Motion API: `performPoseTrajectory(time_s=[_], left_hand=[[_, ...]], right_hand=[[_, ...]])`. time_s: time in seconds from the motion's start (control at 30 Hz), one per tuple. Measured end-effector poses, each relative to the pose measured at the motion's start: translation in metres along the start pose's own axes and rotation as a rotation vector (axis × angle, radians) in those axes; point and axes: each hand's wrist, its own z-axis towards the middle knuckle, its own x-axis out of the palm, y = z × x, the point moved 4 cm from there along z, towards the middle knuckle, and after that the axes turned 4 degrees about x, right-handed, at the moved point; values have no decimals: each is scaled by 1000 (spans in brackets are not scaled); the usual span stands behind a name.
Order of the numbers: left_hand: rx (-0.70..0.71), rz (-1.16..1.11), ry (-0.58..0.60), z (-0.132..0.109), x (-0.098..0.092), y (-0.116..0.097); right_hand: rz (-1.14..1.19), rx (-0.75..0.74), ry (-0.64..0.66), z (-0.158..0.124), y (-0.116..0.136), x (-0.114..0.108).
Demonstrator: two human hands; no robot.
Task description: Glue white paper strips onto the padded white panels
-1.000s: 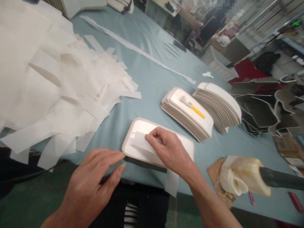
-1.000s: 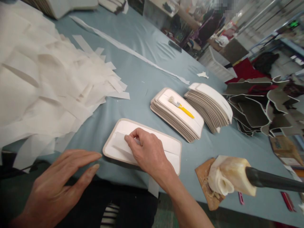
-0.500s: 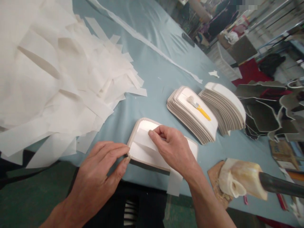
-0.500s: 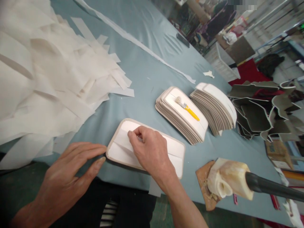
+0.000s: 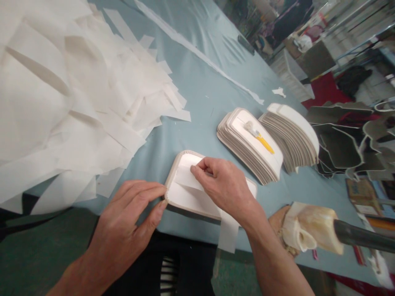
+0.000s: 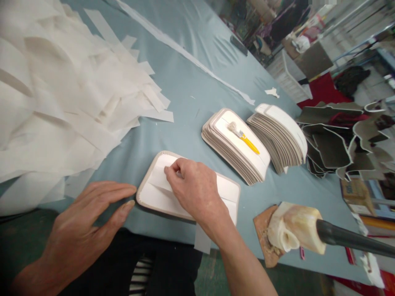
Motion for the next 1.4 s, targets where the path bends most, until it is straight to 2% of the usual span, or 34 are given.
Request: performPoseTrajectory(time_s=[0.37,0.7,0.87,1.2,1.4], left_hand=[[1,41,7,6,-1,0],[184,104,122,18,8,0],[228,118,195,18,17,1],[235,168,241,13,26,5],[226,193,229,12,28,5]], right_hand=[[-35,4,0,2,-1,2],[-100,-2,4,5,1,3],[-98,-2,4,6,0,3],[-101,-7,0,4,-1,2],[-54,-4,39,-1,-18,-8]])
